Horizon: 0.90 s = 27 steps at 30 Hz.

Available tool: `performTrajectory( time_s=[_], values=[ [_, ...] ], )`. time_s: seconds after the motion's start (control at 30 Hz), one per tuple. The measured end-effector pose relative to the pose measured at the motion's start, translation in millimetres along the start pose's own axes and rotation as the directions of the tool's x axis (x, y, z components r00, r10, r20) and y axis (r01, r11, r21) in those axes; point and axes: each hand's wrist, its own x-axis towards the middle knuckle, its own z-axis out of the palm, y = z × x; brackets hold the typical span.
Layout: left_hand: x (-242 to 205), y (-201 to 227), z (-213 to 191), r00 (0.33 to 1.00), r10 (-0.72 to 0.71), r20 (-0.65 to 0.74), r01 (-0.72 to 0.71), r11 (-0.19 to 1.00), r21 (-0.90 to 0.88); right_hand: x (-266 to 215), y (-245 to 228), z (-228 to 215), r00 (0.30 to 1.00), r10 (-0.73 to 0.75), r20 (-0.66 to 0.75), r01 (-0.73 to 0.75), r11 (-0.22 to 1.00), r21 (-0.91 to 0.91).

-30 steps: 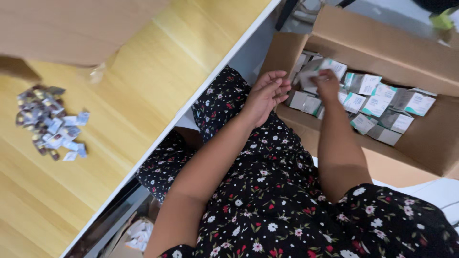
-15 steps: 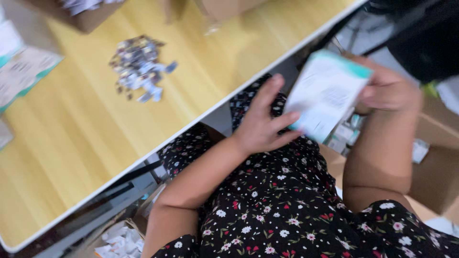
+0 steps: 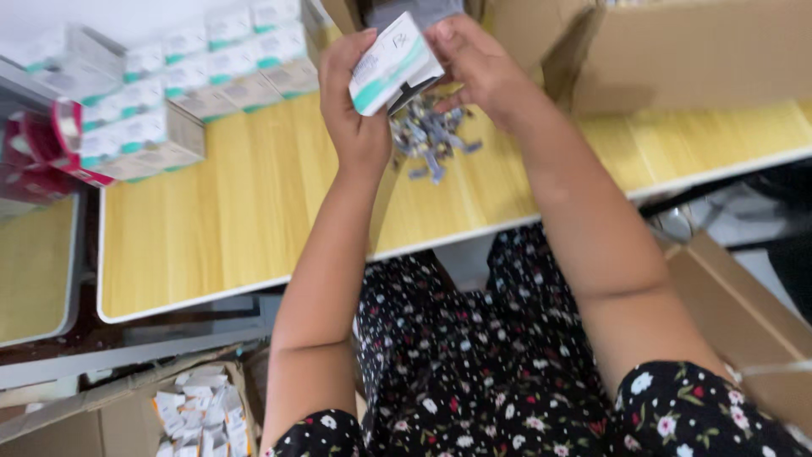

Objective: The person repeatedly picks small foil-wrapped items from a pile on the table and places them into a small white box. The person also retrieves additional small boxes from a larger cardboard box and continues the packing process.

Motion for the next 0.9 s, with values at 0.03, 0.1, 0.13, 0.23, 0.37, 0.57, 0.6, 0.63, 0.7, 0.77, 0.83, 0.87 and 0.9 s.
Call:
performTrajectory(
  time_s=[0.03, 0.1, 0.13, 0.23, 0.37, 0.57, 0.6, 0.63, 0.7, 0.77, 0.83, 0.87, 0.9],
  values=[
    [4, -8, -2, 0.999, 0.039, -0.017, -0.038, 0.997, 0.060, 9, -2, 5, 0.995, -0.096, 0.011, 0.096, 0.995, -0.039],
    [7, -21, -4, 0.997, -0.003, -0.082, 0.010, 0.996, 0.085, 23, -5, 10, 0.959, -0.279, 0.042, 0.282, 0.954, -0.106],
    [7, -26, -4, 0.993, -0.027, -0.112, 0.038, 0.995, 0.095, 27, -5, 11, 0.941, -0.311, 0.135, 0.329, 0.933, -0.143],
    [2, -37, -7, 0.990, -0.130, -0.059, 0.132, 0.991, 0.021, 37, -3, 16, 0.891, -0.345, 0.294, 0.429, 0.851, -0.303],
    [-8, -49, -7, 0.978, -0.175, -0.113, 0.192, 0.966, 0.172, 51, 6, 30, 0.865, -0.416, 0.280, 0.501, 0.709, -0.495],
    [-14, -69, -8, 0.941, -0.282, -0.188, 0.269, 0.959, -0.093, 34, 17, 49, 0.836, -0.537, 0.110, 0.522, 0.718, -0.460],
    [-16, -74, -7, 0.937, -0.294, -0.187, 0.276, 0.954, -0.117, 29, 17, 49, 0.833, -0.550, 0.067, 0.517, 0.727, -0.452],
    [-16, -78, -6, 0.936, -0.300, -0.182, 0.278, 0.950, -0.140, 25, 14, 48, 0.799, -0.596, 0.078, 0.554, 0.679, -0.482],
    [-20, -84, -3, 0.906, -0.389, -0.170, 0.352, 0.912, -0.211, 17, 9, 46, 0.722, -0.683, 0.108, 0.621, 0.572, -0.535],
    [-23, -89, -3, 0.894, -0.420, -0.154, 0.368, 0.886, -0.283, 12, 5, 46, 0.786, -0.617, 0.039, 0.483, 0.572, -0.663],
    [-25, -91, -7, 0.905, -0.400, -0.144, 0.329, 0.874, -0.359, 9, 2, 48, 0.774, -0.633, 0.008, 0.441, 0.530, -0.724],
    [-26, -91, -7, 0.886, -0.440, -0.144, 0.354, 0.845, -0.402, 8, 1, 49, 0.733, -0.680, 0.016, 0.473, 0.493, -0.730],
    [-25, -91, -8, 0.866, -0.478, -0.144, 0.376, 0.815, -0.441, 8, 1, 51, 0.689, -0.724, 0.027, 0.506, 0.454, -0.734]
  ],
)
